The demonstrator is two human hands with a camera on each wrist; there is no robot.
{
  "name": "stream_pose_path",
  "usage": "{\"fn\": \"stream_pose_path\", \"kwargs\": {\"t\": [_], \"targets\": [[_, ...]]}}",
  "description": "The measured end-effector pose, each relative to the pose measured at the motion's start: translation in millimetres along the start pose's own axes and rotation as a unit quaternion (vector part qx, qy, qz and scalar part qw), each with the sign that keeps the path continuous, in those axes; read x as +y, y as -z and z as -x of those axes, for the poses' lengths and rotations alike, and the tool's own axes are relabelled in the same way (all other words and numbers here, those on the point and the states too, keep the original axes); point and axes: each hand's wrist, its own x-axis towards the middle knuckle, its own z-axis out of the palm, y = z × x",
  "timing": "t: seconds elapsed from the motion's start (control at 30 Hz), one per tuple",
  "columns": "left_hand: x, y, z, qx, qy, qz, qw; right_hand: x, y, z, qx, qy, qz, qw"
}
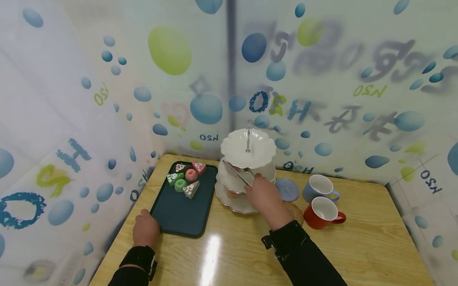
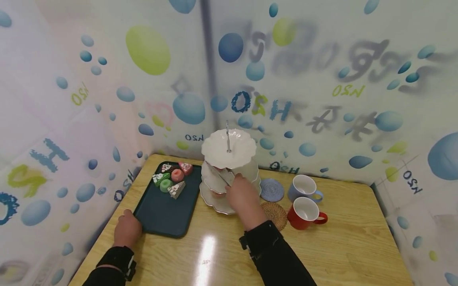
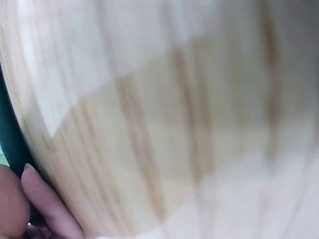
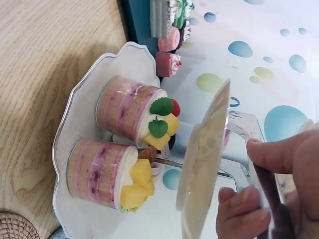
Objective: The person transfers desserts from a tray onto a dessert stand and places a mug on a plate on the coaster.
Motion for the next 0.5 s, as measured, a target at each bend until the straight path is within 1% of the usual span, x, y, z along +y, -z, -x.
{"fn": "stream_pose_path", "kwargs": {"t": [0.3, 0.37, 0.5], "targets": [[0.9, 3.1, 1.2, 0.002, 0.0, -0.004, 1.0, -3.1, 6.7, 16.2, 0.032, 0.022, -0.026, 0.9989], [0.9, 2.7, 1.2, 0.003, -0.001, -0.006, 1.0, -4.5, 7.6, 20.4, 0.041, 0.028, -0.024, 0.9985], [0.0, 0.4, 1.3, 0.01, -0.007, -0.009, 0.9999, -10.3, 7.8, 30.6, 0.042, 0.033, -0.018, 0.9984]]}}
